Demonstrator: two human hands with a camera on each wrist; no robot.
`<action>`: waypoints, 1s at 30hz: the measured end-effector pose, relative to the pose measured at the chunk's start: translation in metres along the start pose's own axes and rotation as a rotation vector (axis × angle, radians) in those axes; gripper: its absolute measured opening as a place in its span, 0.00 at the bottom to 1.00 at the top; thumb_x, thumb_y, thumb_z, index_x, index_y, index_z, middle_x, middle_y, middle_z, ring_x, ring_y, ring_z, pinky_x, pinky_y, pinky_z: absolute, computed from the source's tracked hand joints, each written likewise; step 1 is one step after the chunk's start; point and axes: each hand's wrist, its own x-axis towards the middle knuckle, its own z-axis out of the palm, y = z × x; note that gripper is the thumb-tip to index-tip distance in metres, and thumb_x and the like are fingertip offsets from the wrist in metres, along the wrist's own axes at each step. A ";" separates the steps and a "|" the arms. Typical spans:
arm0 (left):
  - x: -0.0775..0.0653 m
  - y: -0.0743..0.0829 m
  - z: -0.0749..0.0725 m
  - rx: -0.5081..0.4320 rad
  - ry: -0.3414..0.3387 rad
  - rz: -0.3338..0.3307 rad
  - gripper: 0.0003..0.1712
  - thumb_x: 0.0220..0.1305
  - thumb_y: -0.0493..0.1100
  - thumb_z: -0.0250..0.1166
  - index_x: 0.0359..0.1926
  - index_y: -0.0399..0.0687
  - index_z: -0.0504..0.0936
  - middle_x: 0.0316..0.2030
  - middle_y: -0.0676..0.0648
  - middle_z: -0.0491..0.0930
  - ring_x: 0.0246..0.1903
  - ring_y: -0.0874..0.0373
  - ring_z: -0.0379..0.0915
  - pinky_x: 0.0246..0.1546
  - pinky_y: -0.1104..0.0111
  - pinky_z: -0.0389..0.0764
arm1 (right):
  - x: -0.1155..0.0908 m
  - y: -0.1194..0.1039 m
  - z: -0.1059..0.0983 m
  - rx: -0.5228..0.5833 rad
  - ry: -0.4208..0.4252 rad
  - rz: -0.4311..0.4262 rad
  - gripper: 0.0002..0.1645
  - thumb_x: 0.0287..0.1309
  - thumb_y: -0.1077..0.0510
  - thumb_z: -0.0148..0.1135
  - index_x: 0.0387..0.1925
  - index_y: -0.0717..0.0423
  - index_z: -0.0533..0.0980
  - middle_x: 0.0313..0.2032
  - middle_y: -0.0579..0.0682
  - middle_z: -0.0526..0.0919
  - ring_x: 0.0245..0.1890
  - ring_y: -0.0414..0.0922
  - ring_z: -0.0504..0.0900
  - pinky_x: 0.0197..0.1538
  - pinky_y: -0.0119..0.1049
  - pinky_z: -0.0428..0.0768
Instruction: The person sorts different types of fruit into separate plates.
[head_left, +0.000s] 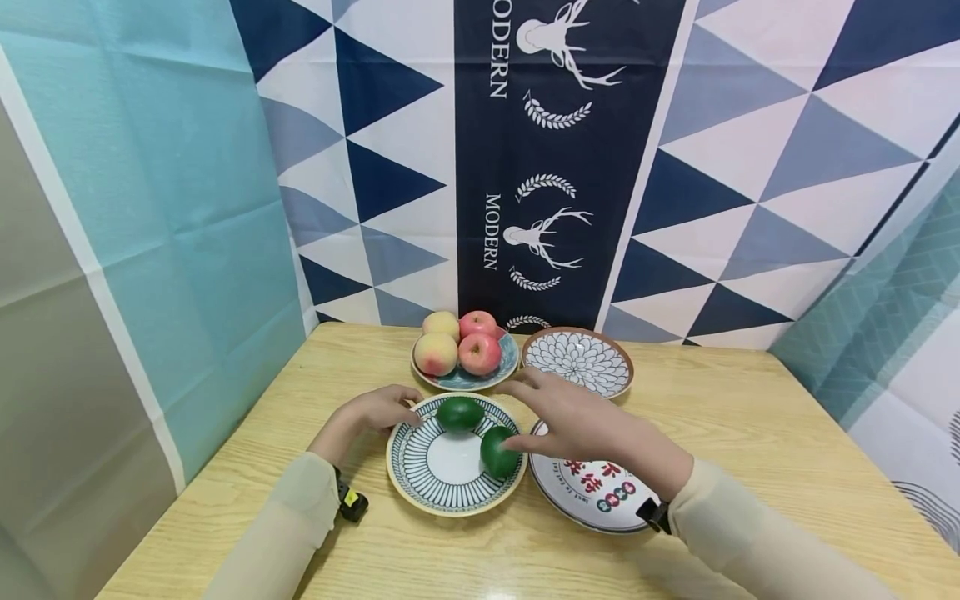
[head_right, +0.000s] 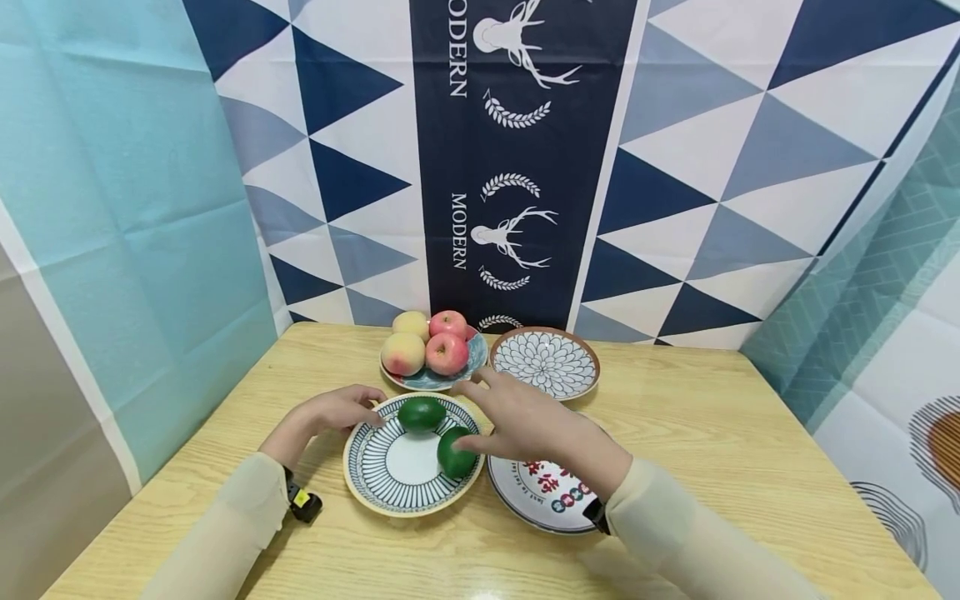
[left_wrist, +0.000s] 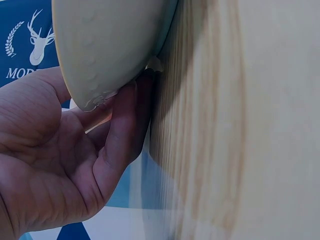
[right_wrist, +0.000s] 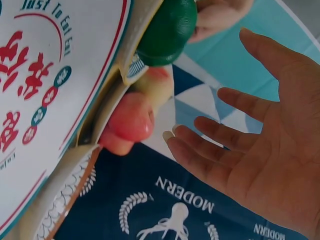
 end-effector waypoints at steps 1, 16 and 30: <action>0.000 0.000 0.000 0.000 0.000 0.001 0.11 0.69 0.38 0.66 0.50 0.41 0.82 0.35 0.49 0.83 0.26 0.61 0.75 0.26 0.72 0.72 | -0.002 0.001 -0.002 -0.004 0.009 0.009 0.46 0.64 0.29 0.68 0.77 0.40 0.68 0.70 0.54 0.72 0.67 0.54 0.76 0.67 0.57 0.76; 0.002 -0.001 0.000 -0.002 0.002 0.004 0.12 0.68 0.38 0.67 0.51 0.40 0.82 0.34 0.48 0.83 0.26 0.61 0.74 0.25 0.71 0.71 | -0.030 0.035 -0.019 0.045 0.124 0.148 0.46 0.64 0.30 0.69 0.76 0.45 0.70 0.70 0.57 0.71 0.68 0.58 0.75 0.67 0.62 0.74; 0.002 -0.001 0.001 -0.002 -0.001 -0.008 0.11 0.69 0.38 0.66 0.51 0.41 0.82 0.32 0.49 0.83 0.23 0.62 0.72 0.24 0.72 0.69 | -0.052 0.061 -0.021 0.070 0.155 0.218 0.45 0.64 0.35 0.72 0.75 0.49 0.70 0.74 0.59 0.68 0.70 0.61 0.72 0.67 0.64 0.73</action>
